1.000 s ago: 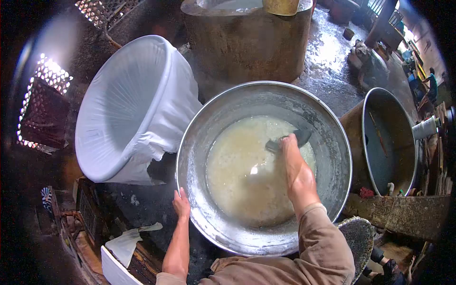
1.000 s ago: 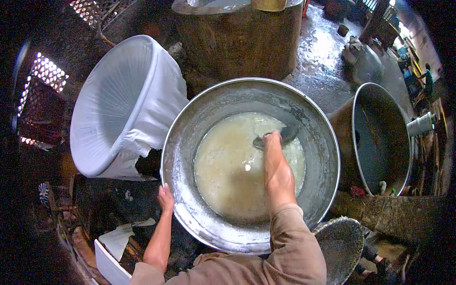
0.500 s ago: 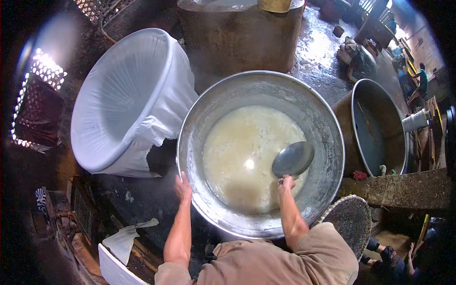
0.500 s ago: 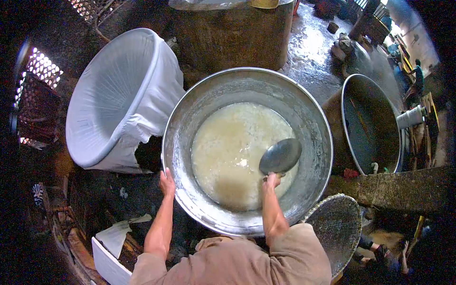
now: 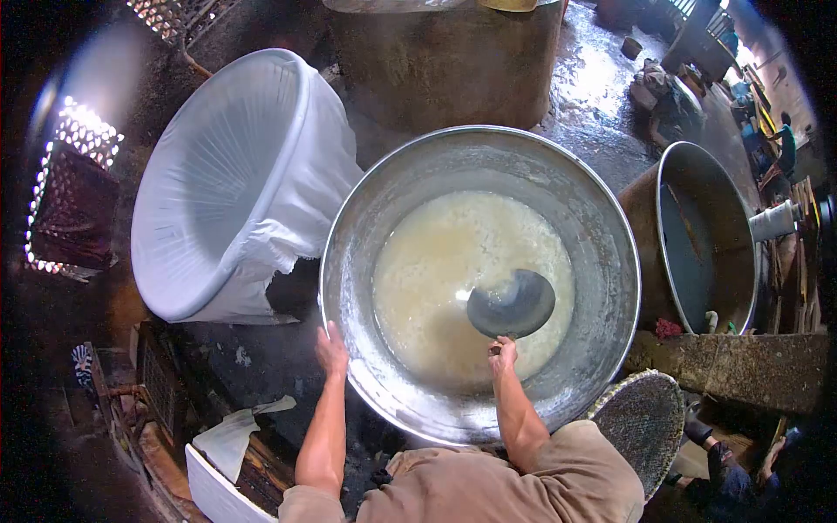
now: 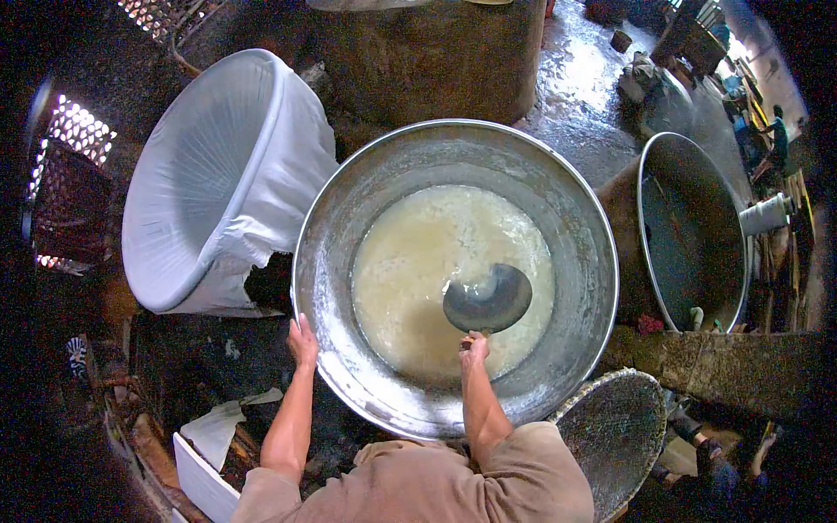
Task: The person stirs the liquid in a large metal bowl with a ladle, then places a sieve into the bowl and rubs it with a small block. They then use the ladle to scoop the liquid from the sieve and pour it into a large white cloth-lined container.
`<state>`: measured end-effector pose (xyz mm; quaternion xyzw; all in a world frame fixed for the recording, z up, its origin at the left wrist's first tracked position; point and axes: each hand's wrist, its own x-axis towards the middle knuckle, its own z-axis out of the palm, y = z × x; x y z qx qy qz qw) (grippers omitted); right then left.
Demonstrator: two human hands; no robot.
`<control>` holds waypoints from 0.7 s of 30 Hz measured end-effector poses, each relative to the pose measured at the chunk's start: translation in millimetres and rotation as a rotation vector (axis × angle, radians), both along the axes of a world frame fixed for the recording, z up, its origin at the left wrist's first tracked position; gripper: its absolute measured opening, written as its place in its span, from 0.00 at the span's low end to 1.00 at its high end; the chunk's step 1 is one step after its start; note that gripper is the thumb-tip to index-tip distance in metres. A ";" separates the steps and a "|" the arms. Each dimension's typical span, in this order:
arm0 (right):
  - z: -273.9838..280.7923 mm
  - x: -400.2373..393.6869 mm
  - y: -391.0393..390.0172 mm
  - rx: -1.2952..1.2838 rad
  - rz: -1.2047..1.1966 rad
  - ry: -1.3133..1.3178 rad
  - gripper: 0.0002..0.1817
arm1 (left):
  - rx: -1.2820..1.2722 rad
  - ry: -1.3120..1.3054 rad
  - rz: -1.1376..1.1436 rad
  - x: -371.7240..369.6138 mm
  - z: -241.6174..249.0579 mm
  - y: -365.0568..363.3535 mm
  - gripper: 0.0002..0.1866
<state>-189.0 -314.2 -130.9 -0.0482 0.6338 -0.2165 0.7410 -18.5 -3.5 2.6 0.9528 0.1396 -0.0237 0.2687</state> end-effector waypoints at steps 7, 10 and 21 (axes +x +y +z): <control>-16.6 34.5 -12.2 0.143 -0.016 -0.148 0.06 | -0.011 -0.019 -0.033 -0.7 11.5 -5.8 0.29; -41.1 47.4 -22.7 0.160 -0.003 -0.169 0.06 | -0.033 -0.035 -0.040 -0.9 23.2 -13.1 0.28; -73.6 98.4 -55.6 0.068 0.117 -0.266 0.05 | -0.004 -0.080 -0.064 1.9 22.8 -14.6 0.25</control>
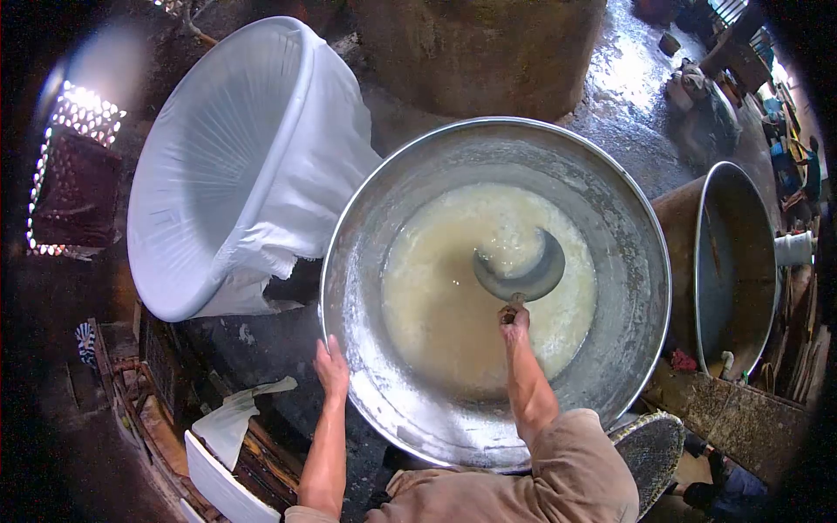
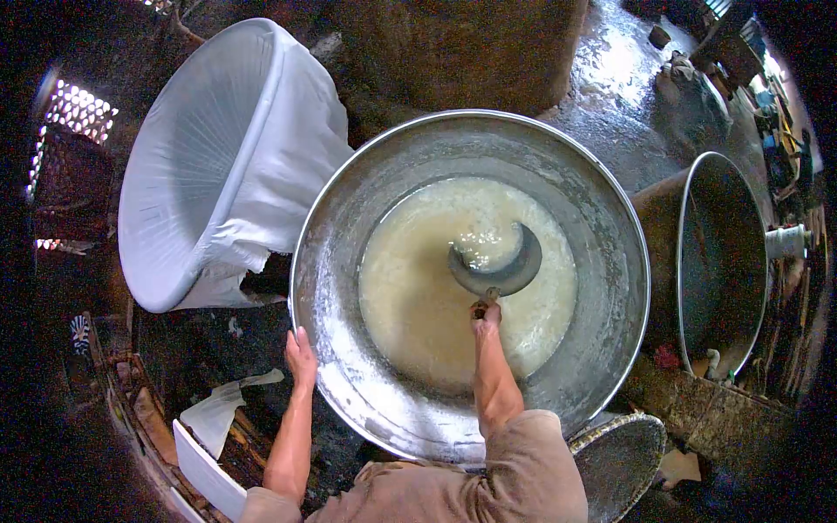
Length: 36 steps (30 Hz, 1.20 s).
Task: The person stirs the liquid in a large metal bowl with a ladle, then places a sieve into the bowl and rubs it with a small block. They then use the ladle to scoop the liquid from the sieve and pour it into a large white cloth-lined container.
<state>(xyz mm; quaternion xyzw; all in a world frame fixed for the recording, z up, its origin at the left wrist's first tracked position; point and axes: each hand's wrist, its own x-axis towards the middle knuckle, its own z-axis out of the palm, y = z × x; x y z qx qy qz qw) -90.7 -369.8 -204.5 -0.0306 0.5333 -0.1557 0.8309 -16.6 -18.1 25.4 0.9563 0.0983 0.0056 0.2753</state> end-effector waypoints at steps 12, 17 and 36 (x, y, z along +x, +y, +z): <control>-13.0 43.4 -36.2 -0.087 0.311 -0.196 0.03 | -0.058 0.132 0.047 1.8 7.8 -2.3 0.27; -13.1 62.7 -40.5 0.002 0.342 -0.212 0.04 | -0.021 0.139 0.050 -1.1 -9.0 10.6 0.31; 80.1 188.8 -7.3 -0.150 0.141 0.228 0.05 | -0.061 0.045 0.041 -0.4 8.1 1.4 0.23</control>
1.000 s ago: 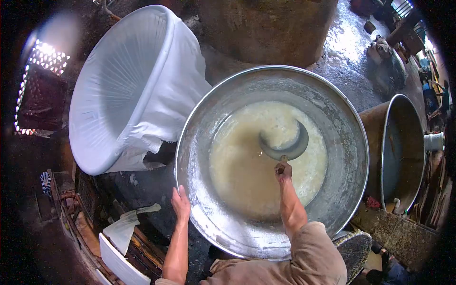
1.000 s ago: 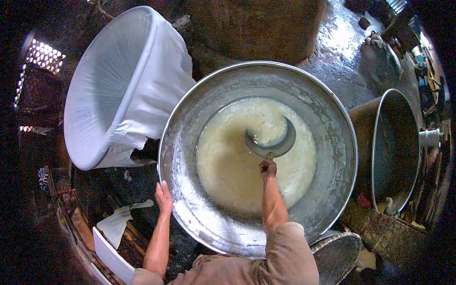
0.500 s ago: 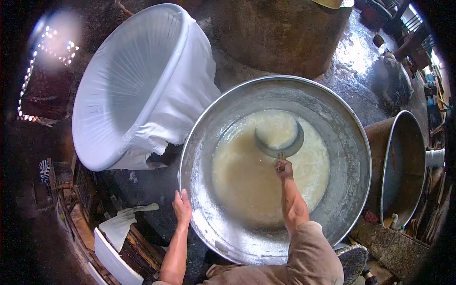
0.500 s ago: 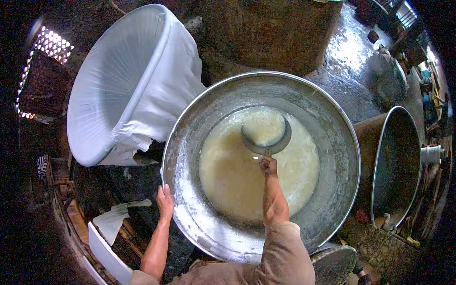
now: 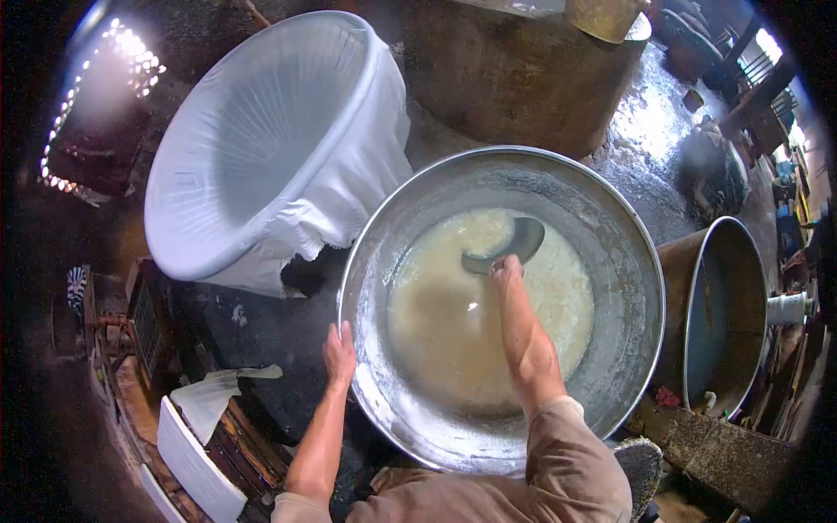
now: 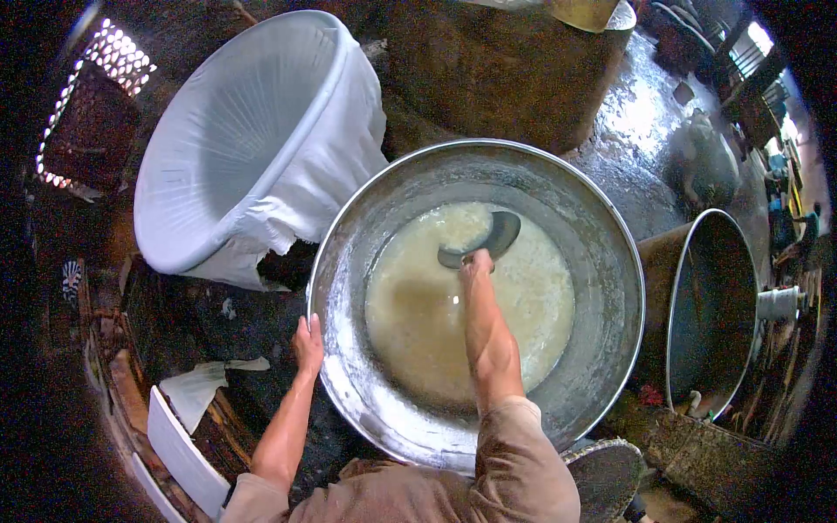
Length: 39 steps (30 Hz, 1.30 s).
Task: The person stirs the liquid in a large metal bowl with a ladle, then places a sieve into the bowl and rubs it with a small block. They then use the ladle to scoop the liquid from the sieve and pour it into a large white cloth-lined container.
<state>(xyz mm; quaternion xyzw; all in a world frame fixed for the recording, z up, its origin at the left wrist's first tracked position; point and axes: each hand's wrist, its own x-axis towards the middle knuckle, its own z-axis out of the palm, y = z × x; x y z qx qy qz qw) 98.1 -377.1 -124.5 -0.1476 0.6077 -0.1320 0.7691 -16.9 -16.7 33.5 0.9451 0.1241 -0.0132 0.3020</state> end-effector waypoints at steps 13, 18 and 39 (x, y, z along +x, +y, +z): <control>-0.3 -172.9 -8.2 -0.593 0.124 0.169 0.05 | 0.031 -0.090 0.026 -4.8 -24.5 10.7 0.24; 34.7 -271.0 0.6 -0.542 0.064 0.166 0.05 | -0.059 -0.078 -0.015 -1.2 -23.7 13.4 0.23; -40.6 -253.2 22.0 -0.026 0.166 -0.059 0.03 | -0.045 0.025 -0.013 -0.6 -8.9 7.6 0.25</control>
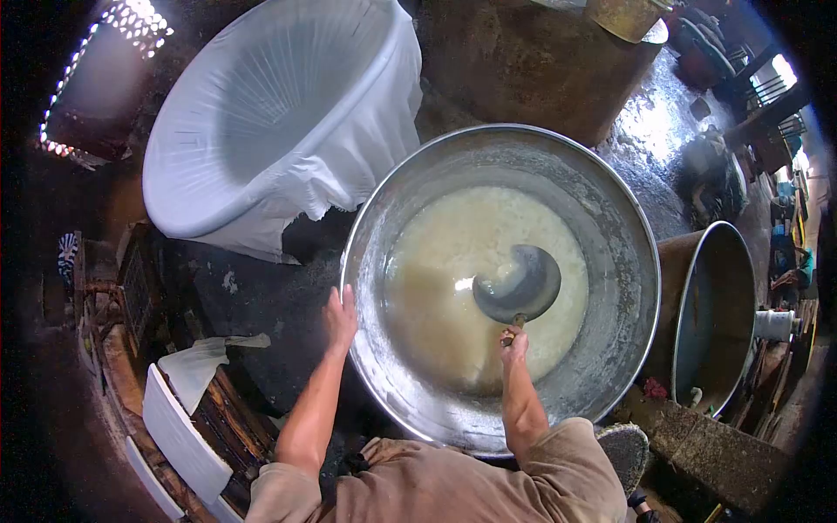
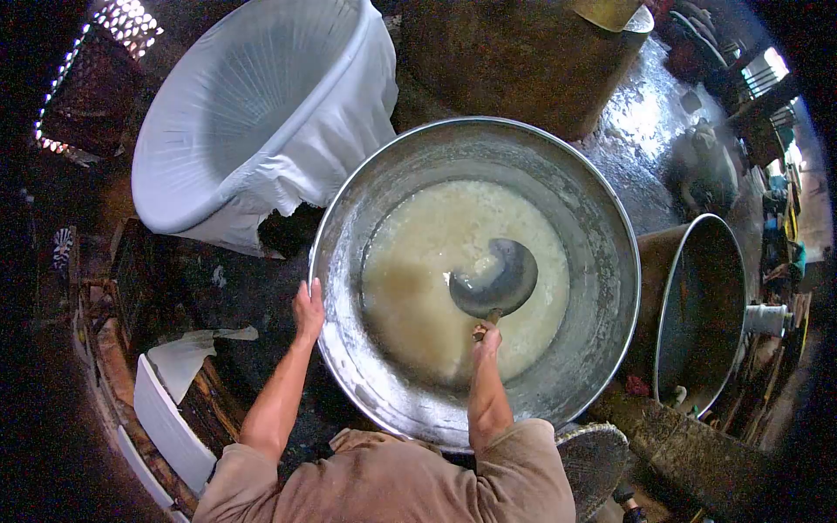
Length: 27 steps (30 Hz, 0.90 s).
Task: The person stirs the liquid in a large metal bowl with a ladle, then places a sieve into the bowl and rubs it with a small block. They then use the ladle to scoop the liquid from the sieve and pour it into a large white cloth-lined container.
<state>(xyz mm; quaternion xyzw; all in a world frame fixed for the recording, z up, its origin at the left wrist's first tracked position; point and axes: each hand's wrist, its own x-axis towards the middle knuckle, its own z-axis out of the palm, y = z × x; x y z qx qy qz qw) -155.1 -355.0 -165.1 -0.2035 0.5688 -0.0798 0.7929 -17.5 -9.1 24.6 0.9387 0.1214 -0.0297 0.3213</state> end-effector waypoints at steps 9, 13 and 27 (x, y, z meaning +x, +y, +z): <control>-35.3 38.7 -10.4 0.182 0.108 -0.198 0.03 | 0.046 0.087 0.025 2.0 10.5 -3.4 0.26; -33.2 64.9 -5.2 0.183 0.147 -0.156 0.03 | 0.046 0.058 0.049 0.2 -3.6 3.0 0.26; -38.6 140.6 36.6 0.305 0.248 -0.215 0.03 | 0.085 0.050 0.059 -1.9 -15.7 8.8 0.27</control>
